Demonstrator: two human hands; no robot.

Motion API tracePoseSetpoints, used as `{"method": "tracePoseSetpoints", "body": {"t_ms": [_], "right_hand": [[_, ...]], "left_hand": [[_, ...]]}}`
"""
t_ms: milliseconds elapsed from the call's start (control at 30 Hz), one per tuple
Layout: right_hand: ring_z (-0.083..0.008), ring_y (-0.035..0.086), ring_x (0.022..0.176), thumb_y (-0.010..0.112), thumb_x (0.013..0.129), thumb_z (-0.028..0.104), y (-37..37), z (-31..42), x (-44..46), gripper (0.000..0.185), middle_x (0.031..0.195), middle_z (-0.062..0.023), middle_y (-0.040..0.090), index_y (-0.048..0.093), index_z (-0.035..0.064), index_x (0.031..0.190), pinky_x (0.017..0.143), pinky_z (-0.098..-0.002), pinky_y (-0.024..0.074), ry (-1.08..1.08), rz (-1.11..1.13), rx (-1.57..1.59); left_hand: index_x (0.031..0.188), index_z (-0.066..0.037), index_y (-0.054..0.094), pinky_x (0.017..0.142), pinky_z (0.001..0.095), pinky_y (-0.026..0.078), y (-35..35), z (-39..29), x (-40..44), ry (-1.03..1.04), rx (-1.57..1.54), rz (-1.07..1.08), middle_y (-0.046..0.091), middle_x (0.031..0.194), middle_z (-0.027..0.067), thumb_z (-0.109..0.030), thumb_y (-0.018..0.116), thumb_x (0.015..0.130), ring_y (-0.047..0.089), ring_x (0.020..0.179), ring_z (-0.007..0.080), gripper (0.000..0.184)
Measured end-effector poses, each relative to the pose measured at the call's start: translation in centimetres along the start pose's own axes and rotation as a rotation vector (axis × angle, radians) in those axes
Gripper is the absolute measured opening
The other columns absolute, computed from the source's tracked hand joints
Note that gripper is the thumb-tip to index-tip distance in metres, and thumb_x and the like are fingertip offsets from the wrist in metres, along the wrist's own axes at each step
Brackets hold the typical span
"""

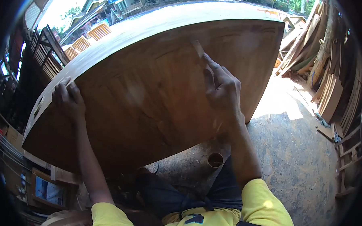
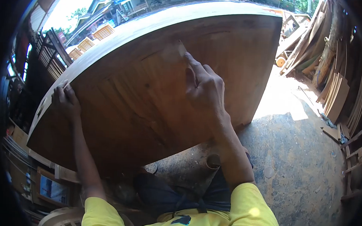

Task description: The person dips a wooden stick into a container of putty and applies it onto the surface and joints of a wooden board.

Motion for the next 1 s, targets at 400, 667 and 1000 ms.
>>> {"method": "tracePoseSetpoints", "body": {"t_ms": [400,667,1000], "right_hand": [[-0.0343,0.066,0.060,0.069,0.101,0.007,10.9,11.5,-3.6,0.059,0.086,-0.0169,0.064,0.055,0.0138,0.157,0.055,-0.0484,0.0554,-0.161,0.006,0.130],[-0.0324,0.066,0.062,0.066,0.101,0.006,12.8,12.9,-2.9,0.053,0.085,-0.0185,0.066,0.059,0.0106,0.153,0.058,-0.0452,0.0565,-0.121,0.004,-0.074],[-0.0371,0.068,0.062,0.065,0.098,0.001,12.0,12.4,-3.0,0.058,0.088,-0.0215,0.067,0.058,0.0111,0.155,0.058,-0.0477,0.0562,-0.159,-0.058,-0.053]], "left_hand": [[0.103,-0.008,0.073,0.086,0.0472,0.051,-3.3,10.8,-1.7,-0.046,-0.008,0.047,0.073,0.098,0.0110,-0.029,0.051,0.111,0.069,0.095,0.0339,0.031],[0.106,-0.008,0.075,0.092,0.0454,0.052,-3.4,11.9,-3.0,-0.044,-0.075,0.042,0.075,0.104,0.0108,-0.025,0.047,0.109,0.070,0.098,0.0343,0.032],[0.107,-0.008,0.075,0.088,0.0451,0.051,-3.5,11.8,-2.9,-0.010,-0.074,-0.002,0.073,0.101,0.0094,-0.026,0.050,0.109,0.069,0.094,0.0318,0.031]]}}
Point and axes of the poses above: each hand's wrist, its own x-axis towards the middle knuckle, its own y-axis out of the palm, z = x × y, the point moved 4 cm from there along x, towards the middle knuckle
